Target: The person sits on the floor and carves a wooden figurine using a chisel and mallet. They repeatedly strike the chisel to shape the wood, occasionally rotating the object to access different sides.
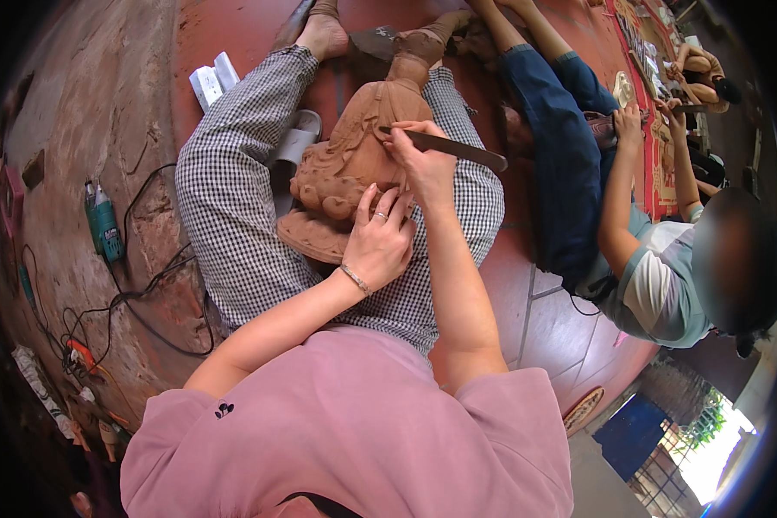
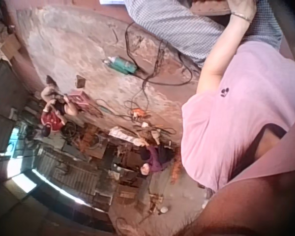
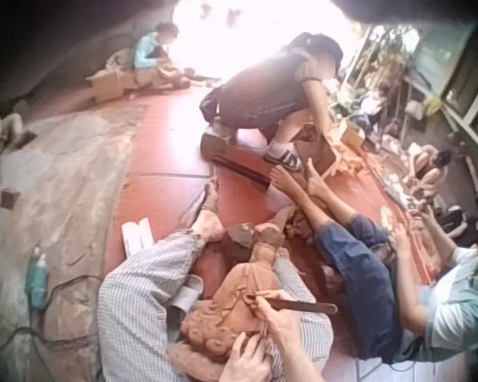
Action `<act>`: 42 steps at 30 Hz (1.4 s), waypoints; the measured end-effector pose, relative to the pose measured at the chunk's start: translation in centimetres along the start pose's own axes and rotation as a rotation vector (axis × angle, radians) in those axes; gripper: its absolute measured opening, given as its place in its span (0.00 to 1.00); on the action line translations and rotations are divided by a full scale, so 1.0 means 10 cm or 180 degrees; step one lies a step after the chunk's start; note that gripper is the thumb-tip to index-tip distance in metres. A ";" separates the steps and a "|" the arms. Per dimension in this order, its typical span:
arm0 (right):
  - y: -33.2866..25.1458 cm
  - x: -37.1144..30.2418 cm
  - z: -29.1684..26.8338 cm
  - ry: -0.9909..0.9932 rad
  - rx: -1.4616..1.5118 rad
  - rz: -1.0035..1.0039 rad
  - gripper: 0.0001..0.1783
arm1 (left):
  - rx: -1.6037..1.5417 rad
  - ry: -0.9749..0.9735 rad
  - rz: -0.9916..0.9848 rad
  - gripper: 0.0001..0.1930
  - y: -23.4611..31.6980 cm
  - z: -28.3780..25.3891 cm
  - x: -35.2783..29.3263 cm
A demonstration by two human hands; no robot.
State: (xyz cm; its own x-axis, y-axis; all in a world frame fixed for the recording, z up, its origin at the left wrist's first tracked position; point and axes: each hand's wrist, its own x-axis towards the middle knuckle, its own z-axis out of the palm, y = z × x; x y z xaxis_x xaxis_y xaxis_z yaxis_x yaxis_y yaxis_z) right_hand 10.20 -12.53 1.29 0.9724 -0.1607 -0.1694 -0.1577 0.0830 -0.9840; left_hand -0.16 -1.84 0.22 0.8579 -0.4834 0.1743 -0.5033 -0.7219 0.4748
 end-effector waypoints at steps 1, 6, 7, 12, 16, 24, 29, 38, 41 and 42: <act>0.07 0.03 -0.01 -0.0016 -0.0778 -0.0202 0.08 | 0.0018 0.0011 0.0003 0.13 0.00 0.01 0.00; 0.05 -0.01 0.13 -0.0149 -0.2354 -0.1616 0.11 | 0.0180 0.0066 0.0029 0.19 0.03 0.10 -0.01; 0.05 -0.01 0.13 -0.0156 -0.2234 -0.1475 0.12 | 0.0240 -0.0041 0.0027 0.20 0.03 0.11 -0.01; 0.09 0.17 -0.02 -0.0028 -0.1506 -0.0681 0.13 | 0.0485 -0.0352 0.0090 0.28 0.07 0.12 0.02; 0.06 0.06 0.11 0.0020 -0.2080 -0.1194 0.13 | 0.0197 -0.0080 0.0046 0.27 0.07 0.16 0.03; 0.24 0.24 -0.18 0.0045 -0.1413 -0.1022 0.11 | 0.0588 -0.0277 0.0142 0.29 0.21 0.22 0.07; 0.19 0.01 -0.02 0.0047 -0.2009 -0.1418 0.13 | 0.0915 -0.0222 0.0297 0.35 0.20 0.35 0.01; 0.26 0.30 -0.19 0.0267 -0.1724 -0.1378 0.14 | 0.0757 -0.0569 0.0622 0.33 0.16 0.60 0.12; 0.29 0.12 -0.20 0.0248 -0.1742 -0.1441 0.17 | 0.0925 -0.0321 0.0648 0.39 0.15 0.72 0.03; 0.28 0.12 -0.28 0.0202 -0.1784 -0.1258 0.16 | 0.0794 -0.0505 0.0611 0.38 0.25 0.70 0.06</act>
State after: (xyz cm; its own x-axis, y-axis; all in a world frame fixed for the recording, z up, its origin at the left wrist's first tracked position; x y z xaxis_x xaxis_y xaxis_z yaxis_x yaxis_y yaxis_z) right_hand 10.49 -15.29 -1.79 0.9659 -0.1328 0.2221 0.1249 -0.5122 -0.8497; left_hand -1.56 -7.37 -4.51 0.7282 -0.6788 0.0944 -0.6804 -0.6997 0.2176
